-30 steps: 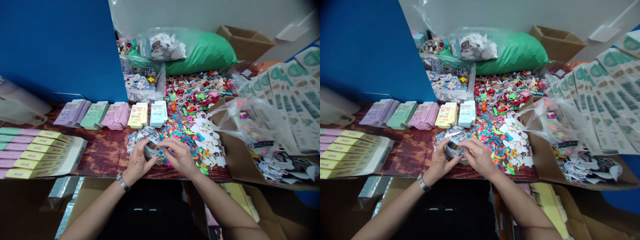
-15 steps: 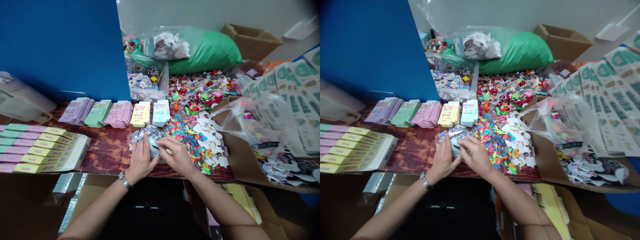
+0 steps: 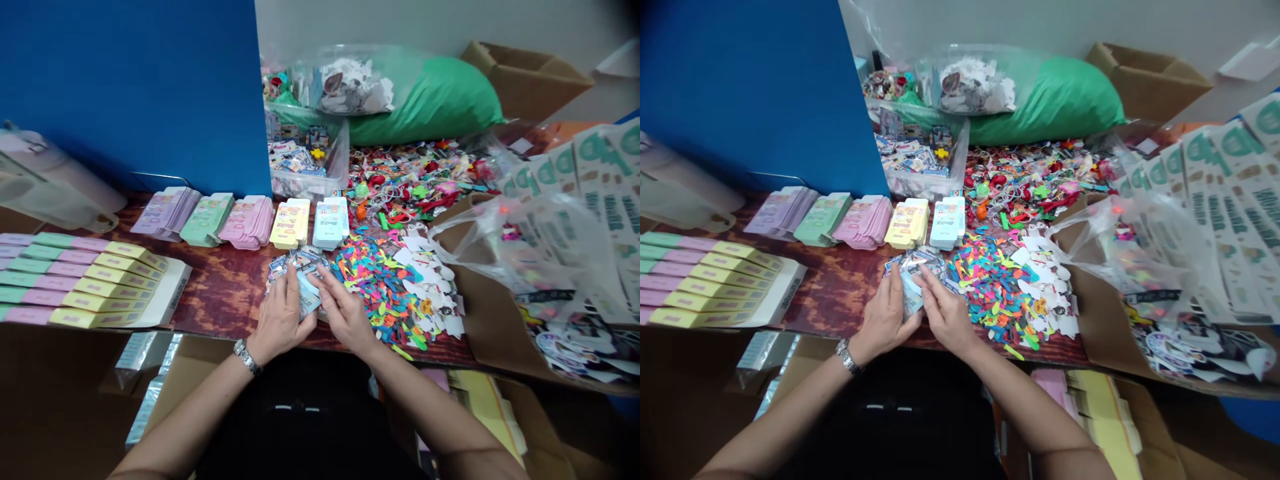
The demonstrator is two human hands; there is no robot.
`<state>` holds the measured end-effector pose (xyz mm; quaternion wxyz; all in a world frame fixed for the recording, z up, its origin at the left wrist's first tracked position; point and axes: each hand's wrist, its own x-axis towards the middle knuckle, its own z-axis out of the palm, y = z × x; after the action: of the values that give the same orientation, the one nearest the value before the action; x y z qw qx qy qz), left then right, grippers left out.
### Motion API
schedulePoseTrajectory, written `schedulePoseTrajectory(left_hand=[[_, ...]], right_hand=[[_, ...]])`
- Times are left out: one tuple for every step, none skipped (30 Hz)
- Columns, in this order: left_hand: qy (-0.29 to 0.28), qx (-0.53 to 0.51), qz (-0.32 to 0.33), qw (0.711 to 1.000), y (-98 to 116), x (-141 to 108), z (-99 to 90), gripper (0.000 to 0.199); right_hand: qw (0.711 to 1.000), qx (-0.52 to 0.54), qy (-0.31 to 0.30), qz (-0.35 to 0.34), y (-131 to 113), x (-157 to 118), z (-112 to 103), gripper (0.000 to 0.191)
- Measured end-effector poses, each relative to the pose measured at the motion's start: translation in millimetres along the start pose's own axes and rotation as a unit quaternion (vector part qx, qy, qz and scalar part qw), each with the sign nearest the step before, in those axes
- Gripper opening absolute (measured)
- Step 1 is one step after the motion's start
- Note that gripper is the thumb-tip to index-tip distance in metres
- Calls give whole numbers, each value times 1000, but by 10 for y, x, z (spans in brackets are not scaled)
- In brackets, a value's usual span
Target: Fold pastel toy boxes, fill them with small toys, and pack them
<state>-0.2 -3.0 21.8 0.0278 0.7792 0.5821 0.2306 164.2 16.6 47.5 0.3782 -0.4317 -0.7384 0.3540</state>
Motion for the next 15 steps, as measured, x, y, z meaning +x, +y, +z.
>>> schedulePoseTrajectory(left_hand=[[6,3,3,1000,-20,-12,-7,101],[13,7,10,1000,-40,-22,-14,101],[20,13,18,1000,-59,-30,-21,100],[27,18,27,999,-74,-37,-28,99],[33,23,35,999,-87,-41,-34,98],[37,28,42,998,-97,-43,-41,97],[41,32,48,998,-104,-43,-46,97],[42,34,51,997,-107,-43,-49,96],[41,34,52,997,-108,-43,-49,96],[39,33,51,997,-105,-43,-48,96],[36,31,50,998,-99,-44,-45,95],[34,29,47,998,-90,-47,-43,95],[32,26,42,998,-80,-50,-44,95],[29,24,36,999,-71,-54,-51,95],[26,20,27,999,-66,-61,-65,96]], right_hand=[[1000,10,-9,10,2,13,-9,51],[1000,14,-16,12,3,23,-13,52],[1000,14,-20,9,2,31,-13,51],[1000,10,-21,3,-1,35,-7,51],[1000,3,-18,-5,-8,34,6,51],[1000,-8,-13,-16,-18,29,26,51],[999,-23,-4,-30,-30,18,53,52],[998,-39,10,-46,-43,2,86,53],[996,-56,24,-64,-58,-19,124,55],[994,-70,38,-80,-72,-43,164,57],[991,-82,49,-94,-85,-69,203,58],[989,-90,53,-105,-97,-93,236,60],[988,-92,51,-112,-108,-110,259,61],[989,-87,43,-114,-116,-116,268,61],[990,-78,31,-112,-119,-105,259,61]])
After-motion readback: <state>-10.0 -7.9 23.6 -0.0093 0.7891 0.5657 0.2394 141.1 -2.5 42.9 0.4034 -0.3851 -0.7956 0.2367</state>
